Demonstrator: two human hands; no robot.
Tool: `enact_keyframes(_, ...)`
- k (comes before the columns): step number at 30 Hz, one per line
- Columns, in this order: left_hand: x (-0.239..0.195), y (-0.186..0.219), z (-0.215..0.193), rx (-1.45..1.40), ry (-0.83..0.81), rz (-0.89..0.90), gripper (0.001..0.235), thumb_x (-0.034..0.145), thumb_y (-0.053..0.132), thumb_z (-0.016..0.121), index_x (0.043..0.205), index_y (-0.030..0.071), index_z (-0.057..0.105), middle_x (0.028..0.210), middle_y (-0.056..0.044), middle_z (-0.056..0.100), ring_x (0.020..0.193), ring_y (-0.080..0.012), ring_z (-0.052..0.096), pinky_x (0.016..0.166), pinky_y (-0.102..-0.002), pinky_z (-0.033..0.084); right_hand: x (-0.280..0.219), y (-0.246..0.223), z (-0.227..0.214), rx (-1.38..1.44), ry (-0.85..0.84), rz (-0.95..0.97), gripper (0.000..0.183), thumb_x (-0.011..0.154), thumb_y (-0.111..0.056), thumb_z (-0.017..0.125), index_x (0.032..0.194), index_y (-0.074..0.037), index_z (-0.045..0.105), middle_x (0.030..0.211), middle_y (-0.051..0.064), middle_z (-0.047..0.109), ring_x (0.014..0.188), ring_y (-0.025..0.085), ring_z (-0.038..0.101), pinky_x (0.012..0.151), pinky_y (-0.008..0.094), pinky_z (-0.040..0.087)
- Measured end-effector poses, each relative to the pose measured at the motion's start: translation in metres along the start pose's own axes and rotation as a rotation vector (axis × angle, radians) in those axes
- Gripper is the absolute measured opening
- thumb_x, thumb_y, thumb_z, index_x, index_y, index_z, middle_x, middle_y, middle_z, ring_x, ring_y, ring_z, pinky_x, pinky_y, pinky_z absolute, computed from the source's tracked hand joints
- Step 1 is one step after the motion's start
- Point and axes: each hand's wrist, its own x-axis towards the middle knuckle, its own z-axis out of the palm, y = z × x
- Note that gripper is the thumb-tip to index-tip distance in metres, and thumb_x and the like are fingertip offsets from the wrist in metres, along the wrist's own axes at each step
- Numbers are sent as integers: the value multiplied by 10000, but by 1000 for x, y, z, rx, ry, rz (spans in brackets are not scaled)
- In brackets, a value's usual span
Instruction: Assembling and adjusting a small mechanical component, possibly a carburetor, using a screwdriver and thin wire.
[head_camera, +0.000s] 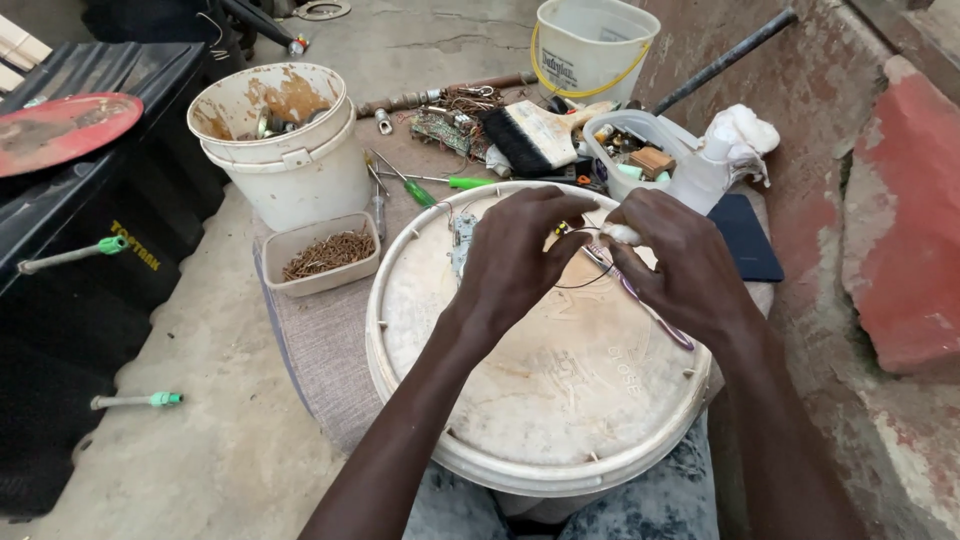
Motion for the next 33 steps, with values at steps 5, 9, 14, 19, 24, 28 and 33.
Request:
enact_keyframes(5, -7, -7, 10, 1, 141, -53, 127, 853, 120, 680, 957, 155, 743, 711, 2, 735, 775, -284, 725, 741, -396, 580, -8, 7, 7, 23, 15, 38, 58, 919, -23, 608, 970, -40, 629, 733, 124, 528, 679, 334, 573, 582, 428, 453)
enact_keyframes(9, -10, -18, 5, -80, 382, -149, 114, 882, 135, 662, 929, 182, 754, 669, 21, 736, 705, -160, 743, 724, -295, 568, -14, 14, 12, 42, 25, 61, 85, 897, 7, 618, 968, -31, 645, 708, 135, 529, 670, 344, 581, 578, 430, 455)
enact_keyframes(14, -7, -10, 2, -34, 148, -56, 337, 814, 80, 734, 1144, 132, 687, 900, -75, 741, 906, -326, 710, 790, -446, 571, -2, 10, 3, -2, 14, 26, 50, 909, -39, 629, 958, -47, 628, 729, 128, 528, 703, 356, 579, 582, 434, 448)
enact_keyframes(19, -1, -6, 5, 20, 24, 50, 519, 818, 111, 770, 1304, 192, 607, 1111, -85, 692, 1083, -368, 646, 877, -502, 538, 3, 1, 0, -36, -11, 3, 88, 891, -11, 632, 976, -28, 617, 757, 136, 530, 747, 388, 578, 591, 460, 451)
enact_keyframes(24, -6, -10, 5, 153, -5, -66, 164, 892, 204, 645, 1030, 184, 732, 786, 23, 752, 843, -291, 709, 776, -460, 561, -3, 2, 0, -9, -12, 20, 59, 899, -5, 622, 953, -29, 625, 725, 126, 521, 697, 346, 563, 594, 436, 448)
enact_keyframes(28, -7, -22, 0, 38, 261, -138, 127, 911, 217, 646, 993, 218, 743, 718, 28, 748, 773, -241, 735, 739, -400, 560, -11, 11, 3, -25, -12, 67, 48, 907, -32, 626, 950, -49, 638, 705, 109, 511, 669, 327, 552, 581, 424, 429)
enact_keyframes(33, -13, -20, 11, 66, 71, -107, 443, 810, 137, 742, 1241, 129, 640, 931, -74, 766, 950, -354, 702, 821, -525, 538, -4, 7, 0, -45, -16, 32, 39, 917, -47, 618, 956, -51, 618, 728, 105, 510, 693, 323, 557, 579, 418, 438)
